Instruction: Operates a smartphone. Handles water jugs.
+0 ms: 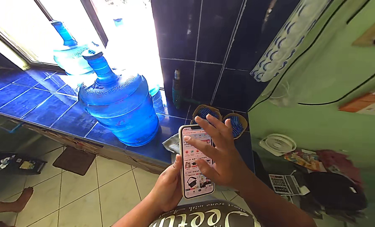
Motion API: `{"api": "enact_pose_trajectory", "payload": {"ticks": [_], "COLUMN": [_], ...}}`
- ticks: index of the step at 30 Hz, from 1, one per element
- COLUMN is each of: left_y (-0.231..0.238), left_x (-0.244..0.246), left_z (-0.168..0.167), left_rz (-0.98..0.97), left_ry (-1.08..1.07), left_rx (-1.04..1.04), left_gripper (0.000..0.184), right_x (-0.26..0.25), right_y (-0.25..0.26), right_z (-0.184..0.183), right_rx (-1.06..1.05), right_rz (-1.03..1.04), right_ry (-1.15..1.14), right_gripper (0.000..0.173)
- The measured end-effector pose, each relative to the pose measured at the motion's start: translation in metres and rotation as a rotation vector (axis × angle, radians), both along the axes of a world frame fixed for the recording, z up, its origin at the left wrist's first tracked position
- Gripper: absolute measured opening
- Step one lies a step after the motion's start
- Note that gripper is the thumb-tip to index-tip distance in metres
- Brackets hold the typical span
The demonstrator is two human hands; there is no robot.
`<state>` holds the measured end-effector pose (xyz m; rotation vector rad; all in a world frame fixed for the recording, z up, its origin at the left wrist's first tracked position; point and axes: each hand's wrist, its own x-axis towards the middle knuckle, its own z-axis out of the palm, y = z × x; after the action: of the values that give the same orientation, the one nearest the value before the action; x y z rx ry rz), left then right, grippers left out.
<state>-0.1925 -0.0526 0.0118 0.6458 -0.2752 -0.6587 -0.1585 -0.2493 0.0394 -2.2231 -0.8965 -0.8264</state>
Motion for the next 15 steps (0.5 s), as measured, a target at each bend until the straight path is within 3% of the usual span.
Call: {"api": "enact_pose_trajectory", "payload": {"ticks": [7, 15], "left_y": [-0.015, 0.0], "left_x": [0.009, 0.006], "left_z": [0.001, 0.0], "left_rz": [0.045, 0.113], "left_ry": [-0.01, -0.002], "left_rx": [0.006, -0.071], "left_gripper": [0.056, 0.057], "right_x": [0.011, 0.022], "right_y": [-0.021, -0.017], "right_z": [-0.004, -0.016], "right_rx": [0.144, 0.223], "right_rz": [0.037, 0.127], "right_ry": [0.013, 0.09], "right_gripper": [0.05, 0.057]}}
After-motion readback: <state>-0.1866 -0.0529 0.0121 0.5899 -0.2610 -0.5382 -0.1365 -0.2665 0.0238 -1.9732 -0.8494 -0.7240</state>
